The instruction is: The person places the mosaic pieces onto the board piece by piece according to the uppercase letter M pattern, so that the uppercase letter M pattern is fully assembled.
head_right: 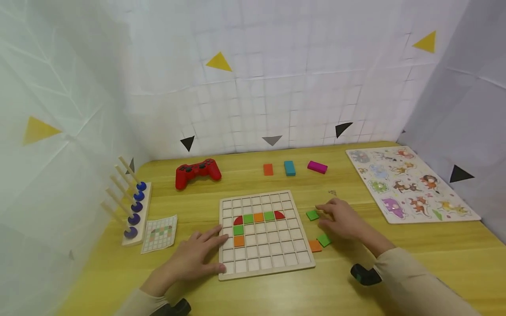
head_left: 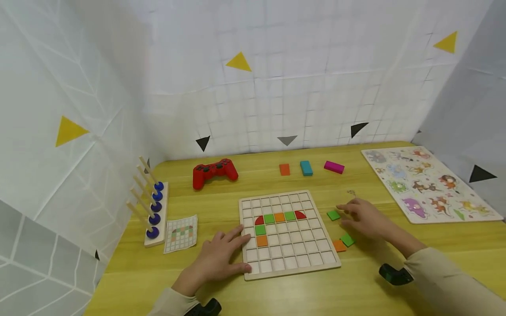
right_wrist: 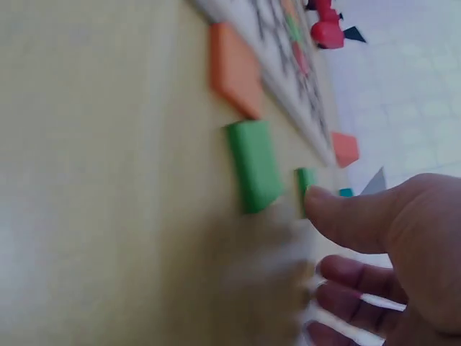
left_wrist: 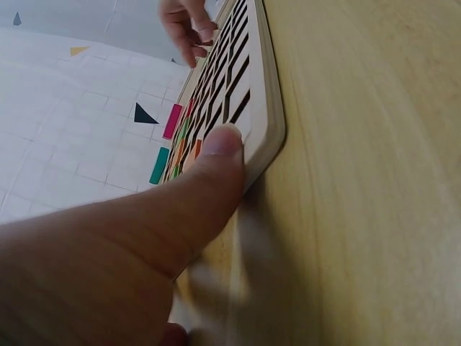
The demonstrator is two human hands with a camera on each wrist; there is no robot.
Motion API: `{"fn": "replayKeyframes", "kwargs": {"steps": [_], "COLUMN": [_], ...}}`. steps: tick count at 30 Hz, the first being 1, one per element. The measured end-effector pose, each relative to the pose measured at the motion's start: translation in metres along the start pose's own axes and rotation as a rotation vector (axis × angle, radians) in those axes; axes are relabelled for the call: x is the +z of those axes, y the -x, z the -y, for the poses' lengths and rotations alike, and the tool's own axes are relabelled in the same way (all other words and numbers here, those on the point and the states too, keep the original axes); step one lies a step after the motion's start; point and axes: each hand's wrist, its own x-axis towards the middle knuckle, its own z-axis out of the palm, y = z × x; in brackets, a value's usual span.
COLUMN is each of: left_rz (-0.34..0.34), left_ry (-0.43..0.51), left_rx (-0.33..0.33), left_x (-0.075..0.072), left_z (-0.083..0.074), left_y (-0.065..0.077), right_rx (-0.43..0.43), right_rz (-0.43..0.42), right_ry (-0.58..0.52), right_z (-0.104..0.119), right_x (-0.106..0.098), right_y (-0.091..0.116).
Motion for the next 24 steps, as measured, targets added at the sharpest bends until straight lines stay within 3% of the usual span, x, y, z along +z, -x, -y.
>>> {"fn": "replayKeyframes", "kwargs": {"steps": [24], "left_rz": [0.007], "left_ry": [-0.003], "left_rx": [-0.003], "left_x": [0.002], "left_z": [0.001], "left_y": [-0.001], "right_rx": [-0.04], "right_rz": [-0.093], "right_ry": [0.036], "right_z": [-0.007], "right_x": [0.016], "right_y": [0.002]}}
